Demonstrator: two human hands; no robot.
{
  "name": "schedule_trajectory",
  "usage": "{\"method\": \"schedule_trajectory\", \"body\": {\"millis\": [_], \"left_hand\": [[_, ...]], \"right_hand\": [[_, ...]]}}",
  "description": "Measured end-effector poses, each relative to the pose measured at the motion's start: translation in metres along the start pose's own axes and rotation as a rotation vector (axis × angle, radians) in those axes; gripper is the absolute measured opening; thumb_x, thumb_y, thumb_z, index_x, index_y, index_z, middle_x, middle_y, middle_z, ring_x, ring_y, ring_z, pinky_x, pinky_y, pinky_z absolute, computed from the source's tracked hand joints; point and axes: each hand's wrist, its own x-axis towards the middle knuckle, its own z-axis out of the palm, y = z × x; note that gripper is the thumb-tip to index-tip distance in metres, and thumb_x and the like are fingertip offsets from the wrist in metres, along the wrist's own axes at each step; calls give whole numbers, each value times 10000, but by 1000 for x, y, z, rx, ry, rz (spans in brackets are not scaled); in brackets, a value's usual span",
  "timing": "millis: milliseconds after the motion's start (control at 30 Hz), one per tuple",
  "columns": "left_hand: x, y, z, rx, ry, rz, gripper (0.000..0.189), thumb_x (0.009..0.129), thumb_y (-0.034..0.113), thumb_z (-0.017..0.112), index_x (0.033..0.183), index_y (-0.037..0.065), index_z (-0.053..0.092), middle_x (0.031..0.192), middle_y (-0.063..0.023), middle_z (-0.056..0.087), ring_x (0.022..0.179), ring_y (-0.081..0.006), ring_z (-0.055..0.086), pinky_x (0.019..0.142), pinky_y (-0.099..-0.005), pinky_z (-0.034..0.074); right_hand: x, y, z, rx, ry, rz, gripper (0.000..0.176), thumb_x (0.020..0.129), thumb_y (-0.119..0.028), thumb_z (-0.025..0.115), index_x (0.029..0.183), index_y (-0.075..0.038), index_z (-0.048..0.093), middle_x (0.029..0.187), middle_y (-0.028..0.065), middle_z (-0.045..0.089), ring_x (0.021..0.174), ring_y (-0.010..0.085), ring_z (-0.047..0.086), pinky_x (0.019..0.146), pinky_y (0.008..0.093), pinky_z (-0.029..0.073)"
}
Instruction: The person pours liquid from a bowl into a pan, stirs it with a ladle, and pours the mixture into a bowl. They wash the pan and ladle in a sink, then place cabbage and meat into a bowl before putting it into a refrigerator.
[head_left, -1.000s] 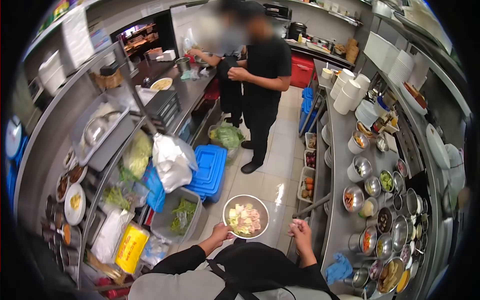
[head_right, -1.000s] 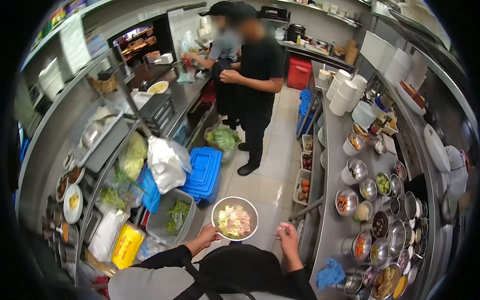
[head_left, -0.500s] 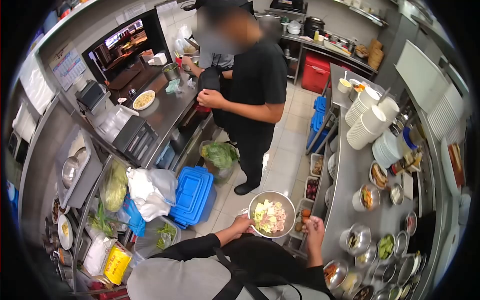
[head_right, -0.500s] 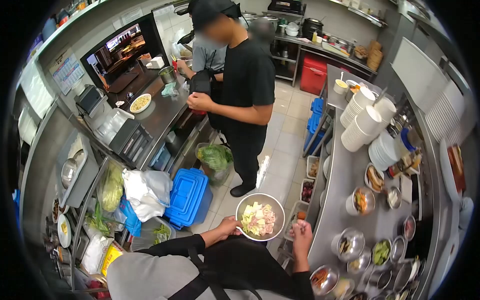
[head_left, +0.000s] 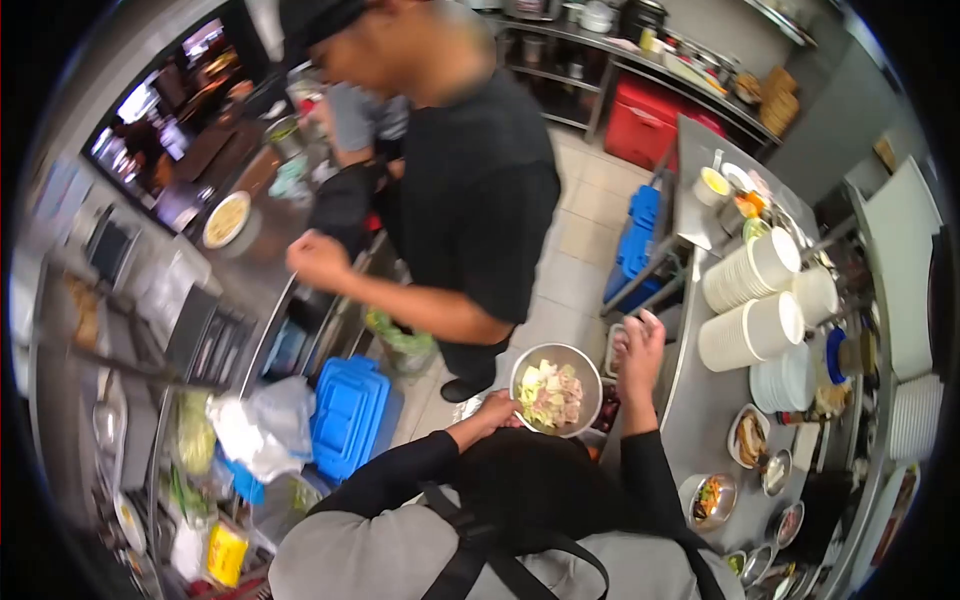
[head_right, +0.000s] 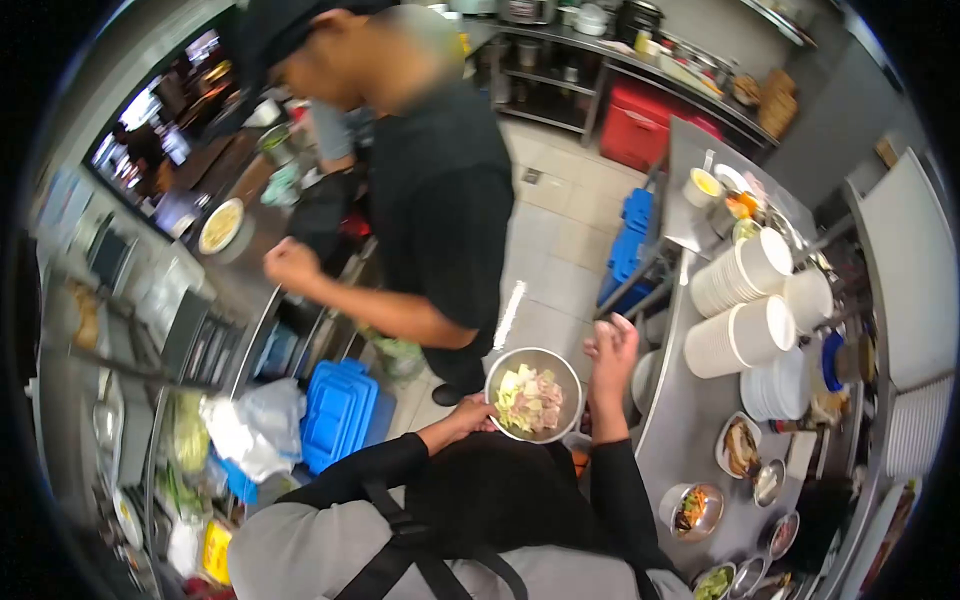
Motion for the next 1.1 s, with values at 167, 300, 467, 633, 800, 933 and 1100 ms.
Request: {"method": "schedule_trajectory", "body": {"millis": [167, 300, 467, 633, 800, 933, 1100], "left_hand": [[68, 51, 14, -53, -25, 4, 279, 836, 56, 640, 1101, -6, 584, 855, -96, 687, 618, -143, 668, 534, -235, 554], [125, 83, 10, -24, -9, 58, 269, 843, 72, 668, 1084, -22, 591, 919, -106, 690, 684, -154, 682, 608, -249, 558], [182, 130, 13, 20, 145, 106, 292, 837, 86, 697, 1076, -48, 597, 937, -115, 693, 711, -157, 672, 626, -261, 547], [201, 226, 45, -373, 320, 78, 279, 828, -11, 606, 1104, -24, 567, 923, -125, 678, 668, -193, 683, 537, -258, 515], [252, 278, 36, -485, 517, 145, 283, 828, 11, 598, 1108, 19, 559, 925, -116, 681, 637, -170, 655, 447, -225, 380], [293, 328, 17, -637, 625, 226, 323, 800, -4, 605, 1118, -6, 548, 930, -119, 675, 569, -186, 647, 406, -225, 368], [384, 404, -16, -686, 640, 239, 304, 800, -6, 590, 1101, -11, 544, 808, -107, 665, 532, -155, 615, 393, -218, 359]], "right_hand": [[112, 13, 28, -1, 58, 39, 409, 950, -185, 623, 1270, -33, 418, 978, 82, 590, 680, 129, 588, 602, 266, 496], [201, 36, 71, -3, -28, 39, 389, 948, -171, 628, 1243, -41, 410, 945, 82, 584, 618, 120, 576, 545, 239, 477], [302, 73, 125, 36, -176, 77, 391, 946, -173, 636, 1237, -54, 405, 943, 79, 571, 616, 117, 576, 528, 241, 472], [388, 90, 172, -49, -270, 252, 403, 938, -180, 646, 1240, -75, 401, 968, 76, 545, 619, 122, 568, 533, 253, 464], [458, 83, 220, -127, -463, 286, 404, 932, -169, 646, 1241, -89, 399, 999, 77, 508, 662, 123, 568, 552, 261, 465], [512, 94, 261, -102, -565, 341, 424, 924, -165, 657, 1254, -89, 402, 1051, 74, 488, 695, 123, 567, 597, 269, 480], [616, 112, 288, -138, -565, 311, 441, 927, -164, 651, 1278, -94, 393, 1047, 80, 511, 734, 134, 579, 633, 275, 503]]}}
